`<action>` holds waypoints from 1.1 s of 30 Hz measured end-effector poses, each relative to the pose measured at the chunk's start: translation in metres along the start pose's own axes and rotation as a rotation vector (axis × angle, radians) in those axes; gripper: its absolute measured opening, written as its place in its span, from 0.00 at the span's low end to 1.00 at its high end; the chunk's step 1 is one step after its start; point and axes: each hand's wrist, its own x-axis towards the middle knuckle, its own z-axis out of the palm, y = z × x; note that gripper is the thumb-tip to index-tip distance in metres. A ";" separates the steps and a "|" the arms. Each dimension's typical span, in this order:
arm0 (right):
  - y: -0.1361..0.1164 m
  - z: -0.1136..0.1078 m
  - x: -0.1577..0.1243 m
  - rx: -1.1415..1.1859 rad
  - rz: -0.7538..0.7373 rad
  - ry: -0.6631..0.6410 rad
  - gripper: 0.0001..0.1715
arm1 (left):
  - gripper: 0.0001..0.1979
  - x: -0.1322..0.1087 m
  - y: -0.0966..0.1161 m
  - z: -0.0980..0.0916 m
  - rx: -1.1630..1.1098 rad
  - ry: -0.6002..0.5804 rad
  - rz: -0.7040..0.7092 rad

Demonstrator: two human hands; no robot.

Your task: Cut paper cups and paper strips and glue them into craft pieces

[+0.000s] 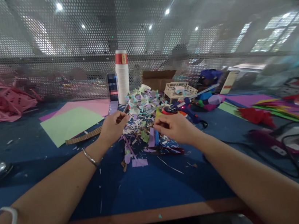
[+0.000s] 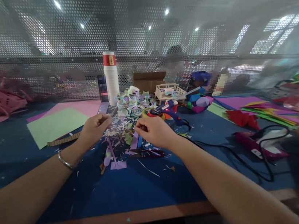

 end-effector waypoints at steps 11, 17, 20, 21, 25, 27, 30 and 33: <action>0.000 -0.022 -0.008 -0.174 0.007 -0.500 0.13 | 0.13 0.005 0.005 -0.021 0.376 -0.169 0.069; -0.004 -0.023 -0.011 -0.164 0.018 -0.618 0.14 | 0.13 0.004 0.010 -0.032 0.394 -0.513 0.100; -0.005 -0.023 -0.011 -0.158 0.002 -0.645 0.12 | 0.18 0.002 0.012 -0.035 0.502 -0.663 0.193; -0.005 -0.022 -0.011 -0.156 -0.004 -0.650 0.11 | 0.18 0.002 0.011 -0.036 0.531 -0.681 0.223; -0.004 -0.022 -0.012 -0.155 -0.019 -0.660 0.08 | 0.14 0.002 0.009 -0.035 0.585 -0.698 0.277; -0.004 -0.023 -0.012 -0.167 -0.003 -0.670 0.07 | 0.12 0.002 0.009 -0.034 0.604 -0.695 0.301; -0.005 -0.024 -0.013 -0.187 0.034 -0.687 0.02 | 0.09 0.004 0.010 -0.036 0.627 -0.693 0.342; -0.003 -0.025 -0.013 -0.188 0.060 -0.696 0.01 | 0.09 0.006 0.012 -0.041 0.634 -0.686 0.335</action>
